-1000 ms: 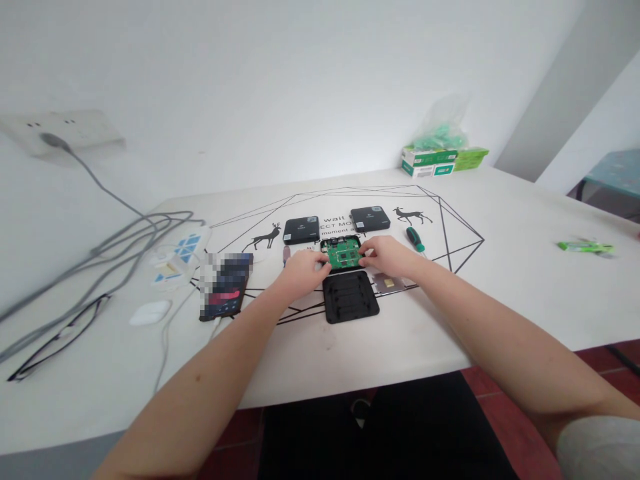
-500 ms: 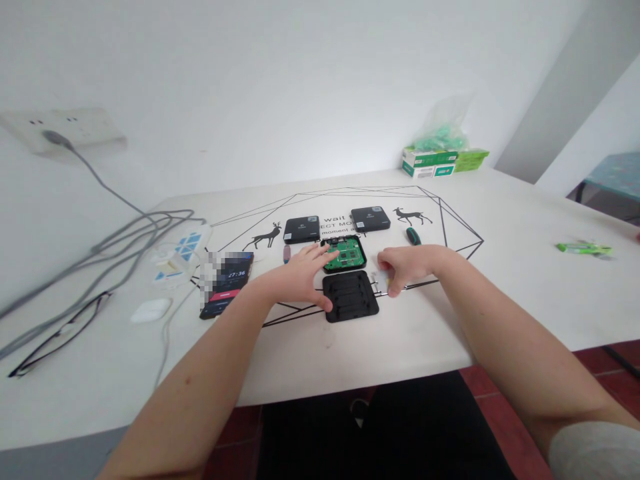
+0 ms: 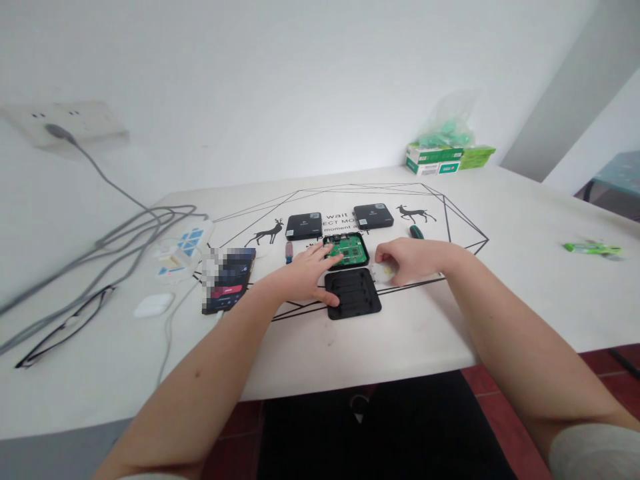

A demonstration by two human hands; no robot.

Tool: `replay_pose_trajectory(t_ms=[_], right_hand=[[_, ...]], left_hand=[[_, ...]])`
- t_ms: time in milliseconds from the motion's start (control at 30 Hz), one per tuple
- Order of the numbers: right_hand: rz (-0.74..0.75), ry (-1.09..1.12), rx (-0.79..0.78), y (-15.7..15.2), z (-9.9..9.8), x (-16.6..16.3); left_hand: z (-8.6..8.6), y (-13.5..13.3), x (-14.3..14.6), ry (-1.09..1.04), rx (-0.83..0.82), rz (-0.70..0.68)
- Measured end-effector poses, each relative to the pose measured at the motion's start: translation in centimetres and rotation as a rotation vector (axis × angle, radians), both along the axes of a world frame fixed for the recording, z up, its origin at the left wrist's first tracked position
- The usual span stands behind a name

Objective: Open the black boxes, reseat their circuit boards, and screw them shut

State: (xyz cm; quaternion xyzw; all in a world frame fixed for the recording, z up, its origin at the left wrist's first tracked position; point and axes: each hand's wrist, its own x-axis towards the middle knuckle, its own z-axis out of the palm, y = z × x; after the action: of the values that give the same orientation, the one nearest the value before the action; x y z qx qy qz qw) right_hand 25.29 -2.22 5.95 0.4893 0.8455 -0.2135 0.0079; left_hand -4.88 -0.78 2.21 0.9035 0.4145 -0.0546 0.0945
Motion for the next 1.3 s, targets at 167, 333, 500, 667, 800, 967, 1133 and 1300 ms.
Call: replay_pose_trajectory(t_ms=[167,333,500,667,800,967,1133,1300], right_hand=[[0.122,0.302,-0.036,-1.0,-0.1,-2.1],[0.347,0.291,0.088,-1.7,-1.6,-5.0],[0.368,0.286,0.136,-1.5,-2.4,-5.4],[0.356,0.280,0.109,-1.6,-2.5,-5.4],[0.357,0.259,0.097,-1.5,-2.5,-5.4],[0.357,0.250,0.120,-1.3,-2.7,-5.3],[0.385,0.231,0.152,-1.4,-3.0,-5.3],[0.272,0.325,0.292,-0.5,-2.5,-4.1]], left_hand=[[0.4,-0.1,0.0,0.043,0.019,-0.032],[0.5,-0.1,-0.2,0.064,-0.011,-0.048],[0.7,-0.3,0.1,0.093,-0.020,-0.036],[0.9,-0.3,0.3,0.110,-0.022,-0.020],[0.8,-0.3,0.3,0.111,-0.034,-0.009],[0.9,-0.4,0.4,0.105,-0.046,-0.004],[0.4,-0.1,0.3,0.091,-0.010,-0.024],[0.4,0.7,-0.8,0.066,0.050,-0.027]])
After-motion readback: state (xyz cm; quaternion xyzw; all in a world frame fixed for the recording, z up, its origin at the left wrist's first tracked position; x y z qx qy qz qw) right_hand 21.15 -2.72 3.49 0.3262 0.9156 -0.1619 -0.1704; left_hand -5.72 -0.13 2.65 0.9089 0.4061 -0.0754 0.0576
